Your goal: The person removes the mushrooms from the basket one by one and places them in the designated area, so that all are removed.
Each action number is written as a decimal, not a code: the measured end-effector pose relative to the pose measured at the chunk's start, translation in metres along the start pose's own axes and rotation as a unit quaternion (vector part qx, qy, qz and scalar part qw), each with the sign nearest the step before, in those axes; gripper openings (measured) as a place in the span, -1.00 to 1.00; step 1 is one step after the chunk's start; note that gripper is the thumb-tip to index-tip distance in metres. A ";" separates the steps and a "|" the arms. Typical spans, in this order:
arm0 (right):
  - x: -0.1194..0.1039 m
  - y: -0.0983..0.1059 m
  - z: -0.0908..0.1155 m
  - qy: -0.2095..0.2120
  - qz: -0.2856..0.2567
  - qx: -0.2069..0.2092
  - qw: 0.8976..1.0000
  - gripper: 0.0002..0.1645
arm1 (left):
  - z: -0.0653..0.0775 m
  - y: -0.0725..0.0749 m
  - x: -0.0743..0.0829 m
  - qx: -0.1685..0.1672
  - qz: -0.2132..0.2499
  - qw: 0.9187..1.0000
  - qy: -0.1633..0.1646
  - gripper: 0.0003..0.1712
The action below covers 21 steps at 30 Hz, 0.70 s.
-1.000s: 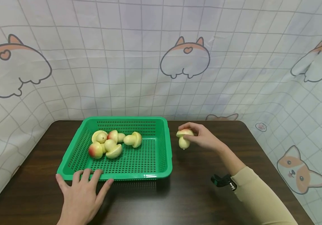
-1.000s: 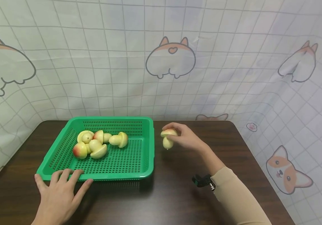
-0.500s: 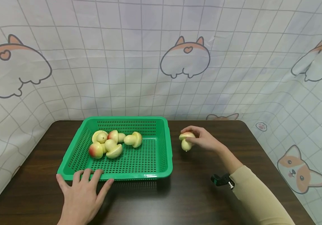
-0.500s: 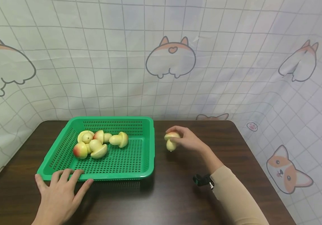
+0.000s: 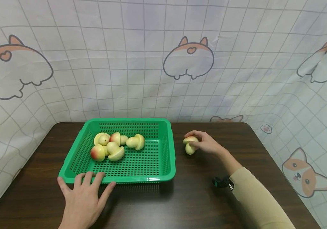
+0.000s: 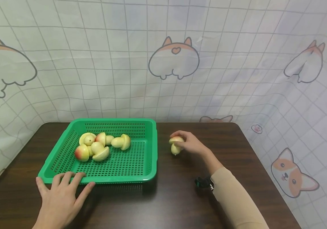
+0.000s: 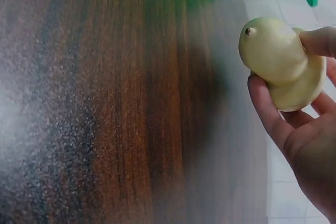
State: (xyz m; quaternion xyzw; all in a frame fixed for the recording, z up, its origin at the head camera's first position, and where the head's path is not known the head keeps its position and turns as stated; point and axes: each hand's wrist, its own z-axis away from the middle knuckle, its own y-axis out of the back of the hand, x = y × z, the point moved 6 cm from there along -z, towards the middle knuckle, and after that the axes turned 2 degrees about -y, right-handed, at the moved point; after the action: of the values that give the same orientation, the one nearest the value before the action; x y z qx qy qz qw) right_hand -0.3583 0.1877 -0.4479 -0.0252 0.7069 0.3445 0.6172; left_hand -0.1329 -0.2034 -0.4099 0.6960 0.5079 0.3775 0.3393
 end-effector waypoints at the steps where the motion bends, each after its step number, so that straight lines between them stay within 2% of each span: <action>1: 0.001 0.000 -0.001 -0.001 0.005 0.000 1.000 -0.57 | 0.000 0.000 0.000 0.000 0.000 1.000 0.000 -0.42; 8: 0.004 0.003 -0.006 0.024 0.055 0.005 0.998 -0.59 | 0.000 0.000 0.001 0.005 -0.002 1.000 -0.003 -0.43; 15: 0.005 0.001 -0.008 0.026 0.055 -0.001 0.998 -0.53 | 0.000 0.000 0.000 0.001 -0.003 1.000 0.000 -0.43; 21: -0.010 -0.003 -0.004 0.011 0.057 -0.005 0.998 -0.46 | 0.000 -0.001 -0.001 0.000 -0.005 1.000 -0.001 -0.42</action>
State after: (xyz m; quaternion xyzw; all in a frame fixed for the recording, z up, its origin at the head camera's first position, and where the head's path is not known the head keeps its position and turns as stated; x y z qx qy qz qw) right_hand -0.3578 0.1795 -0.4401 0.0086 0.7122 0.3821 0.5889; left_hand -0.1331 -0.2041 -0.4110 0.6937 0.5109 0.3751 0.3420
